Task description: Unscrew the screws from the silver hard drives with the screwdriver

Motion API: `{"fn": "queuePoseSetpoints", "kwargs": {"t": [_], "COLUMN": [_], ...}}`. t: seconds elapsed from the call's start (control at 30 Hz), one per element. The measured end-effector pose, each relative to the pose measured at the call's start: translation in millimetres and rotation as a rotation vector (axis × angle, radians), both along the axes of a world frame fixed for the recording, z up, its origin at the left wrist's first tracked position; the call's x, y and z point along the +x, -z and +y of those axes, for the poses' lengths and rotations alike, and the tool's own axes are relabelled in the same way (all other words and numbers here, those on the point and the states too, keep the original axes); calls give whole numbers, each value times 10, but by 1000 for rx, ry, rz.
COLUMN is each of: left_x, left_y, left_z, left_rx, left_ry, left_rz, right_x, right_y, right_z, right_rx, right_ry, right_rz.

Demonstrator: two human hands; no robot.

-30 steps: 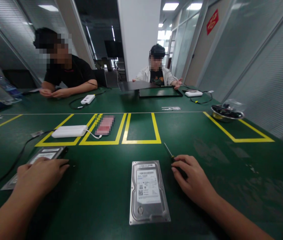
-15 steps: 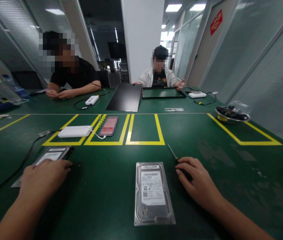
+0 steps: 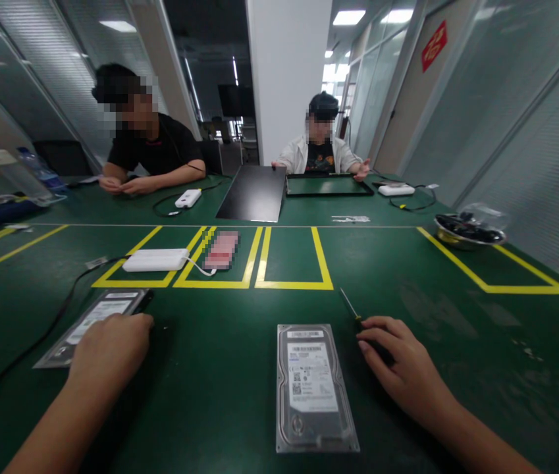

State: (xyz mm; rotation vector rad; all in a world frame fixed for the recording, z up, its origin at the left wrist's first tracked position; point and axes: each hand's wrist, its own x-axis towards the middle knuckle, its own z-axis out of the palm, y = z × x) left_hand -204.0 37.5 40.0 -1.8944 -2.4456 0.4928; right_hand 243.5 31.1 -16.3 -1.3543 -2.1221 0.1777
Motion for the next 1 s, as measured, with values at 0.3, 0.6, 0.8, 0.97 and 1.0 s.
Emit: {"fn": "queuePoseSetpoints", "kwargs": {"t": [0.3, 0.6, 0.8, 0.97, 1.0], "left_x": [-68, -4, 104, 216, 257], "left_y": [56, 31, 103, 192, 197], "left_z": [24, 60, 66, 53, 45], "left_rx": [22, 154, 194, 247, 259], "left_ry": [24, -1, 161, 249, 251], "left_rz": [-16, -203, -400, -503, -536], "right_x": [10, 1, -2, -10, -14], "right_y": [3, 12, 16, 9, 10], "right_z": [-23, -14, -36, -43, -42], "right_rx": [-21, -10, -19, -30, -26], "right_ry": [1, -1, -4, -15, -15], "right_rz": [-11, -11, -43, -63, -64]}}
